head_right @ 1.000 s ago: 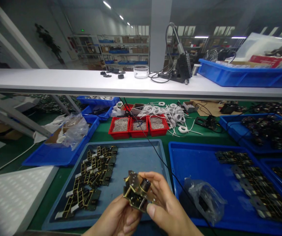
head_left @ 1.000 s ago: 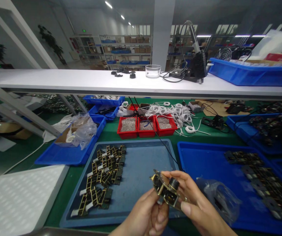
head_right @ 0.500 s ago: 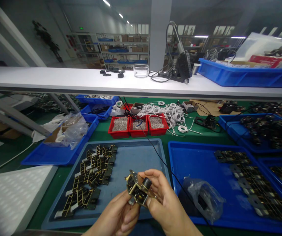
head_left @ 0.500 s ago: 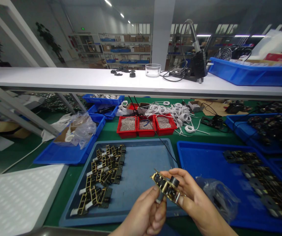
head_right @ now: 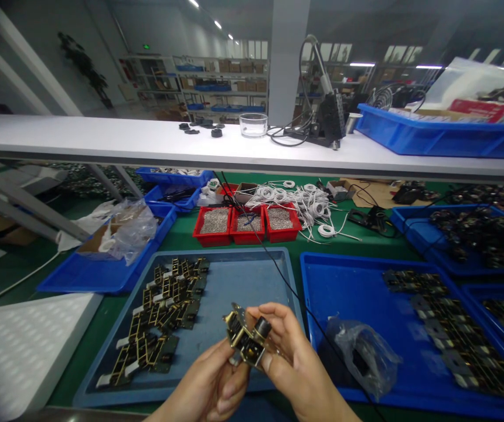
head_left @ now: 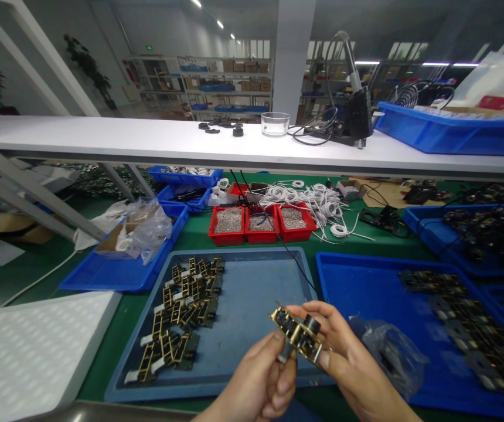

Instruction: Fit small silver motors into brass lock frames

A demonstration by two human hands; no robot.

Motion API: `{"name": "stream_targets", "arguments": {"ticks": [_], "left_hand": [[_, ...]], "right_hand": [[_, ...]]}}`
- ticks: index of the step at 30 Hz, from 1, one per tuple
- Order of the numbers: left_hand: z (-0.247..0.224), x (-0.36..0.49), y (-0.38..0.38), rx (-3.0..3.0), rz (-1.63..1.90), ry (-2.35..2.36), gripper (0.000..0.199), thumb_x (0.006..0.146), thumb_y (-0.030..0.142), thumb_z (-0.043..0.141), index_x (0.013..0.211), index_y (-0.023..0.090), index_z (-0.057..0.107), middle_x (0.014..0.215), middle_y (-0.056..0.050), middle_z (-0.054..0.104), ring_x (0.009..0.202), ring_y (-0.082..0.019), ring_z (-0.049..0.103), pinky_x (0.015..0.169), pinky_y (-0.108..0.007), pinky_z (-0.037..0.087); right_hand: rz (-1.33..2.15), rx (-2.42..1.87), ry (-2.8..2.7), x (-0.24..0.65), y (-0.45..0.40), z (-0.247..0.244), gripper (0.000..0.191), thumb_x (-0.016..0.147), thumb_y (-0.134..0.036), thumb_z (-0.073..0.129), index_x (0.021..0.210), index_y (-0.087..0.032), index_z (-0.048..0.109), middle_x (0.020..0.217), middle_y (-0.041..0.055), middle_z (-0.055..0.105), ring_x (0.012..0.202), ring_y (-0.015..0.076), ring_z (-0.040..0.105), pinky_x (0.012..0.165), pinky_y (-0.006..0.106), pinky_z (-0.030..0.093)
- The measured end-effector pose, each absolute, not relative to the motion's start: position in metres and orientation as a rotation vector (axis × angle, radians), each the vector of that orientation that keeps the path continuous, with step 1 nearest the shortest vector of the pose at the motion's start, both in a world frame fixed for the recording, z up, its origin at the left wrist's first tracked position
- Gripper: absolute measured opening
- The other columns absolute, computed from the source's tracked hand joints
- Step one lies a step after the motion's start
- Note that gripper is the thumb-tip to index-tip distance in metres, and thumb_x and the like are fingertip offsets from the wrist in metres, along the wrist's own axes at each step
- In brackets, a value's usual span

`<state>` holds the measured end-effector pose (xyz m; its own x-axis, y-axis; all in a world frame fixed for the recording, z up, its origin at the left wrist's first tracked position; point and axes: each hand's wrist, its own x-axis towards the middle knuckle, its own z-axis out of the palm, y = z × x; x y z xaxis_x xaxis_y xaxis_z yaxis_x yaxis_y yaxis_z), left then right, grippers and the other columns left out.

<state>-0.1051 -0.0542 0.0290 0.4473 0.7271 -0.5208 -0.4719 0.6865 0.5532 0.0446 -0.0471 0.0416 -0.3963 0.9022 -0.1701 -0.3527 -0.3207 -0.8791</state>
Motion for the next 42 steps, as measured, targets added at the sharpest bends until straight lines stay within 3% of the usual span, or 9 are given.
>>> {"name": "stream_targets", "arguments": {"ticks": [5,9,19,25,32,42], "left_hand": [[0.028,-0.103,-0.055,0.434,0.804,0.917,0.047,0.072,0.06,0.06,0.088,0.019,0.045,0.045,0.009,0.04,0.035,-0.003,0.022,0.033,-0.016,0.007],[0.027,-0.104,-0.055,0.524,0.838,0.968,0.046,0.074,0.061,0.056,0.089,0.019,0.044,0.045,0.01,0.039,0.036,-0.004,0.022,0.033,-0.017,0.007],[0.025,-0.107,-0.055,0.651,0.832,1.057,0.047,0.075,0.066,0.052,0.082,0.02,0.046,0.045,0.01,0.038,0.036,-0.004,0.023,0.034,-0.017,0.012],[0.025,-0.107,-0.057,0.649,0.832,1.044,0.045,0.077,0.063,0.051,0.08,0.019,0.047,0.045,0.01,0.036,0.037,-0.004,0.02,0.034,-0.017,0.011],[0.028,-0.105,-0.06,0.608,0.85,1.037,0.048,0.074,0.065,0.054,0.081,0.018,0.049,0.047,0.009,0.037,0.038,-0.004,0.023,0.034,-0.016,0.011],[0.026,-0.107,-0.057,0.444,0.831,0.938,0.053,0.068,0.065,0.062,0.087,0.018,0.048,0.044,0.011,0.037,0.035,-0.003,0.019,0.032,-0.015,0.008]], "right_hand": [[1.813,-0.842,-1.107,0.048,-0.048,0.043,0.048,0.082,-0.049,0.061,0.121,-0.031,0.041,0.135,0.0053,0.048,0.125,0.0225,0.042,0.102,0.036,0.031],[1.784,-0.891,-1.124,0.047,-0.046,0.045,0.048,0.082,-0.05,0.061,0.119,-0.029,0.04,0.136,0.0096,0.047,0.124,0.0246,0.043,0.1,0.04,0.034],[1.847,-0.917,-0.979,0.043,-0.043,0.047,0.04,0.078,-0.03,0.071,0.108,-0.024,0.044,0.125,0.0084,0.057,0.114,0.0189,0.053,0.092,0.029,0.041],[1.68,-1.044,-1.08,0.035,-0.047,0.053,0.02,0.088,-0.019,0.053,0.104,-0.023,0.042,0.113,0.006,0.064,0.102,0.016,0.059,0.089,0.029,0.043],[1.44,-1.223,-1.362,0.036,-0.054,0.048,0.024,0.089,-0.018,0.038,0.113,-0.021,0.043,0.119,0.0097,0.059,0.096,0.0181,0.059,0.089,0.035,0.044],[1.602,-1.134,-1.325,0.048,-0.057,0.056,0.034,0.094,-0.019,0.031,0.125,-0.026,0.042,0.133,0.0068,0.05,0.122,0.0197,0.044,0.102,0.039,0.035]]}}
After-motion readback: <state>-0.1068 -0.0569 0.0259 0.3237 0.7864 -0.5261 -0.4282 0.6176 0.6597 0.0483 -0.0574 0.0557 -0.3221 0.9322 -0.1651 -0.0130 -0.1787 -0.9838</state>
